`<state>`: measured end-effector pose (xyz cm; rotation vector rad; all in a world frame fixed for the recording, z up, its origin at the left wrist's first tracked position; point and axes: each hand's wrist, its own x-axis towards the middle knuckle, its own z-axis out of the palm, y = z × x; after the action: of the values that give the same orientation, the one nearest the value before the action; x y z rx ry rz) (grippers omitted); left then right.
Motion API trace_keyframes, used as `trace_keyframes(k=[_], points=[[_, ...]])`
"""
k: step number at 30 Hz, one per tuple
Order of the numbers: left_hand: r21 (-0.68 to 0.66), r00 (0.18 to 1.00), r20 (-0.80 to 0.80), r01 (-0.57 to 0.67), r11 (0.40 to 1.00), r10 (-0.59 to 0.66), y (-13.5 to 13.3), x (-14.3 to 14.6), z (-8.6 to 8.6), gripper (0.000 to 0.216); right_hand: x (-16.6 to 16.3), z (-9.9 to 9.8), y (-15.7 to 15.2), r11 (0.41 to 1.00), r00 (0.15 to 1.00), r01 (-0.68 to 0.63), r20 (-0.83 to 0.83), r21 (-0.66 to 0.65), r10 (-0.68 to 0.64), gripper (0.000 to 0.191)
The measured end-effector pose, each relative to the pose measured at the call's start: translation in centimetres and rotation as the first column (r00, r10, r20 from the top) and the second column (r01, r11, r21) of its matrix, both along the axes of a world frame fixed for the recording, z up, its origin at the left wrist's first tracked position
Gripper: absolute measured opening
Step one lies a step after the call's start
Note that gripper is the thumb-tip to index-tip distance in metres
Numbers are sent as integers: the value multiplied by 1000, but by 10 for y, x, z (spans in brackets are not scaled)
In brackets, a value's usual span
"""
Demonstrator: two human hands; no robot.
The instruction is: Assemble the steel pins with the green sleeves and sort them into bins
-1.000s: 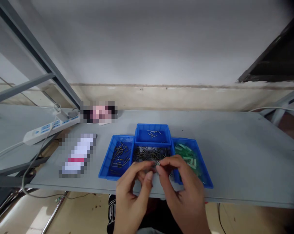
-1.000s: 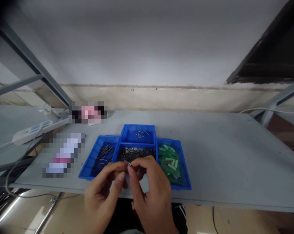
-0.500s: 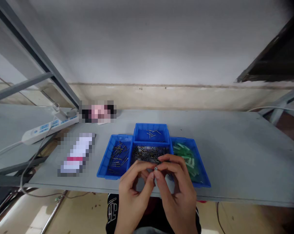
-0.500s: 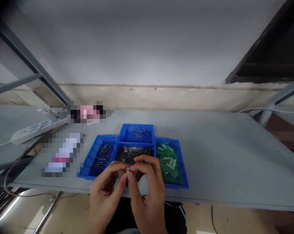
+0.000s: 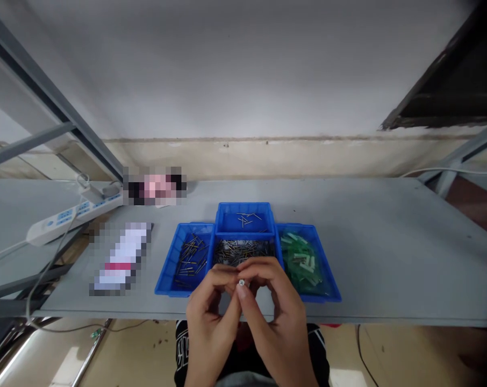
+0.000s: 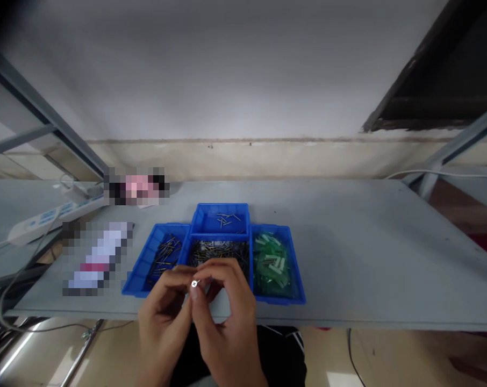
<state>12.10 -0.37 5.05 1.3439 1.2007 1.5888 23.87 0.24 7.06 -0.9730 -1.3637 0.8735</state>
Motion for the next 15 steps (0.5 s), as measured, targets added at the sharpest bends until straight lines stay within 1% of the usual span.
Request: trace_keyframes(k=[3,6,9,15], points=[[-8,1000,-3,-9,1000,9,-1,0,-3,11,-2,-2,-3,999,999,32,0,-2,-32,15],[-10,999,-35,-7,1000,6,0,0,-4,13,-2,-8,-3,999,999,36,-23,-14,-36,15],[9,998,-55,-11,1000,11,4,1,-1,13,0,-10,1,1000,999,24,-39,-18,-25,15],[27,995,-87,-46,999,49,6,1,5,12,4,-8,6,1000,1000,-7,-30,-5,7,15]])
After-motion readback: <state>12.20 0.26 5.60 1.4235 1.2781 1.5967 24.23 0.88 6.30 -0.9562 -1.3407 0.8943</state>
